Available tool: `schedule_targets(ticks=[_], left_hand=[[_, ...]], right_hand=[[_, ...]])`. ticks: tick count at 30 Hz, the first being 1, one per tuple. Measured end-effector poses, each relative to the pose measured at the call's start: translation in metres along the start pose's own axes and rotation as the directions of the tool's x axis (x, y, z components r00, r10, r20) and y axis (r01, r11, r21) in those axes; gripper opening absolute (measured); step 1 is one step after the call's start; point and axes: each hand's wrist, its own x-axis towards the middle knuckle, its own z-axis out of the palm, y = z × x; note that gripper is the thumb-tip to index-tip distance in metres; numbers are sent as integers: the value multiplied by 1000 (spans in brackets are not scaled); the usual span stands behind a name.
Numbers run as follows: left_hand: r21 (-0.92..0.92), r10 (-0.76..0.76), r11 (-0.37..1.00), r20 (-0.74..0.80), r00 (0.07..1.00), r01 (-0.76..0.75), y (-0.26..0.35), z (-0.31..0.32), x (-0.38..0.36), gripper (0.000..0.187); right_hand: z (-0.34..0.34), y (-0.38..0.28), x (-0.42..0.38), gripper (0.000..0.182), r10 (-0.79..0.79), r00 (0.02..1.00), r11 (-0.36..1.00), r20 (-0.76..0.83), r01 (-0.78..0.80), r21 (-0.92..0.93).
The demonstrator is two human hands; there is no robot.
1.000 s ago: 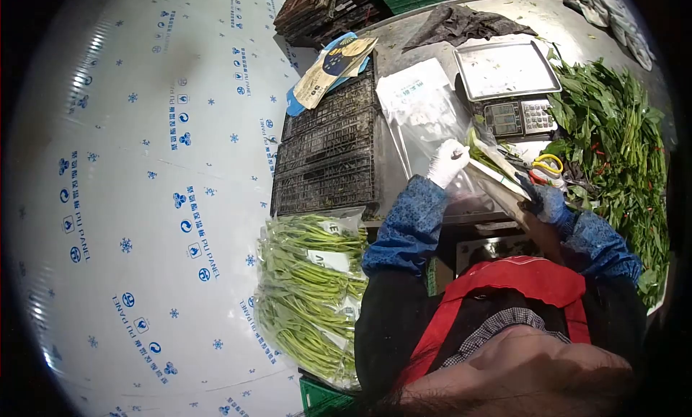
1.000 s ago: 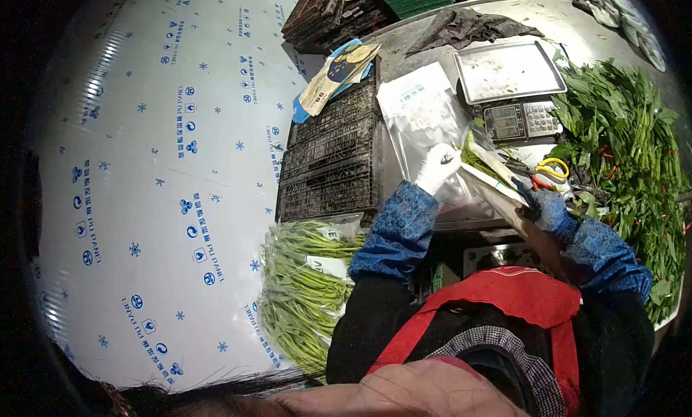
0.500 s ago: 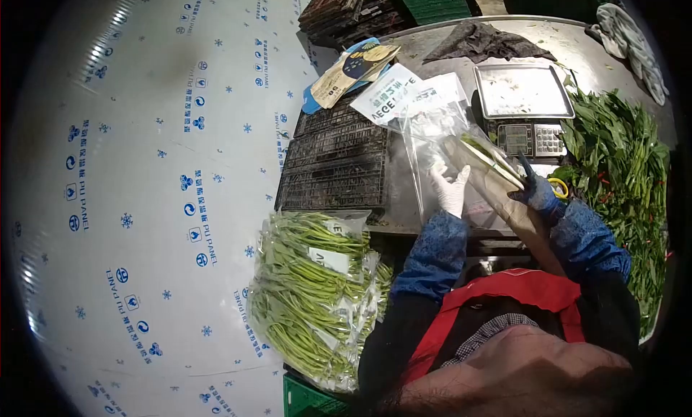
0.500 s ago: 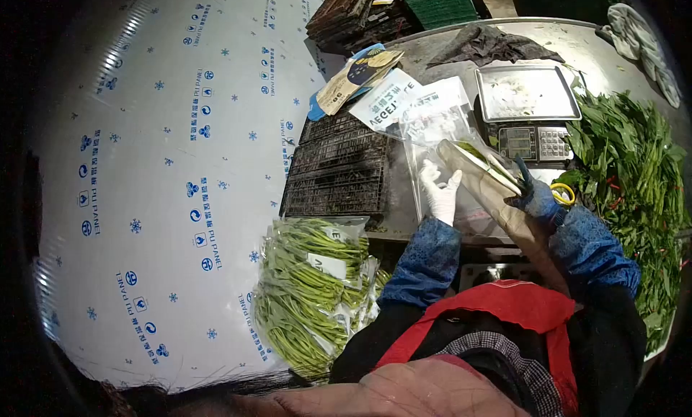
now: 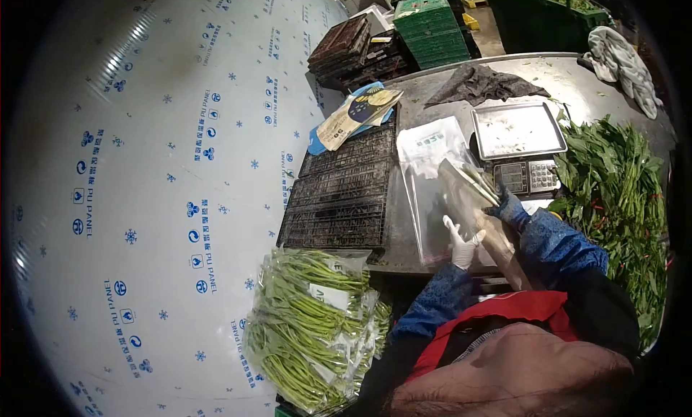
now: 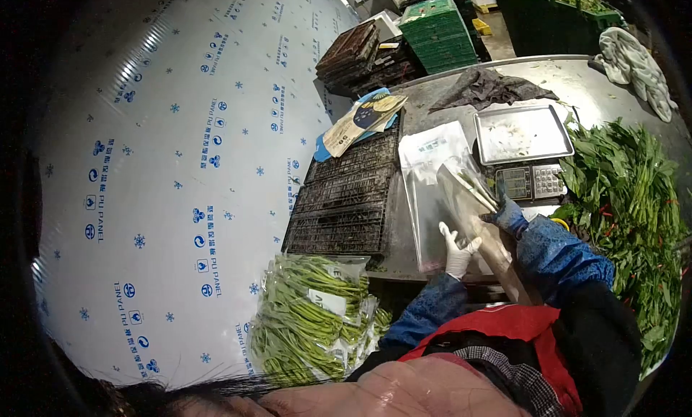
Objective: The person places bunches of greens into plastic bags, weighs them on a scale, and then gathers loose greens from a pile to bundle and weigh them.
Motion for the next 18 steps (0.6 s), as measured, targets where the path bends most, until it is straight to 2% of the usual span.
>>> schedule_targets(ticks=[1, 2, 3, 4, 5, 6, 7, 8, 9, 10, 11, 12, 13, 14, 15, 16, 17, 18], left_hand=[[24, 80, 997, -52, 995, -79, 24, -1, 6, 66], [43, 125, 991, 65, 990, -128, 22, -6, 9, 60], [219, 25, 975, 45, 999, -35, 18, -9, 2, 43], [387, -75, 920, 24, 997, 60, 21, -11, -5, 28], [489, -4, 872, 16, 1000, -4, 22, -9, -18, 20], [459, 150, 882, -49, 987, -112, 12, -2, -29, 18], [532, 250, 828, -65, 966, -179, 4, -8, -27, 16], [604, 342, 762, -71, 937, -233, 26, -10, -23, 16], [234, 229, 949, -59, 972, -209, 0, -27, 2, 19], [-308, 39, 951, 134, 990, 4, 85, -31, 6, 25], [-680, -153, 651, 316, 936, 336, 179, -35, 9, 31], [-649, -14, 698, 411, 912, 303, 227, -30, 21, 35], [-613, 52, 755, 408, 911, 232, 247, -36, 37, 29], [-507, 86, 858, 303, 949, 84, 260, -47, 53, 25], [-296, 129, 952, 172, 977, -73, 263, -60, 74, 21], [-60, 163, 985, 82, 983, -159, 267, -67, 90, 17], [98, 161, 982, 32, 986, -163, 274, -71, 100, 16], [208, -3, 978, 50, 999, -8, 296, -67, 100, 18]], right_hand=[[3, 0, 0, 108, -62, 998, 998, 17, 62, -1], [11, 7, 3, 110, -31, 999, 996, 10, 30, 83], [19, 15, 9, 105, -71, 993, 997, -97, 72, 15], [16, 2, 14, 93, 39, 997, 978, -68, -24, 207], [13, -10, 19, 81, 148, 988, 914, -38, -122, 387], [22, 0, 28, 70, 202, 972, 898, -116, -137, 419], [29, 9, 37, 60, 259, 947, 880, -192, -150, 451], [23, 0, 41, 45, 329, 936, 916, -123, -285, 283], [21, -16, 42, 37, 238, 971, 896, -28, -208, 393], [18, -31, 49, 30, 128, 990, 855, 52, -137, 501], [-5, -67, 54, 24, -54, 991, 929, 126, 3, 369], [-23, -100, 60, 29, 25, 951, 752, 309, -222, 621], [-63, -159, 62, 31, -54, 928, 983, 368, -15, 182], [-82, -181, 81, 35, 160, 882, 974, 444, -214, 74], [-92, -190, 96, 29, 46, 901, 998, 431, -56, 11], [-98, -190, 113, 25, -94, 920, 993, 381, 115, -32], [-100, -187, 131, 23, -212, 919, 964, 333, 253, -85], [-96, -180, 150, 23, -297, 915, 928, 275, 344, -144]])
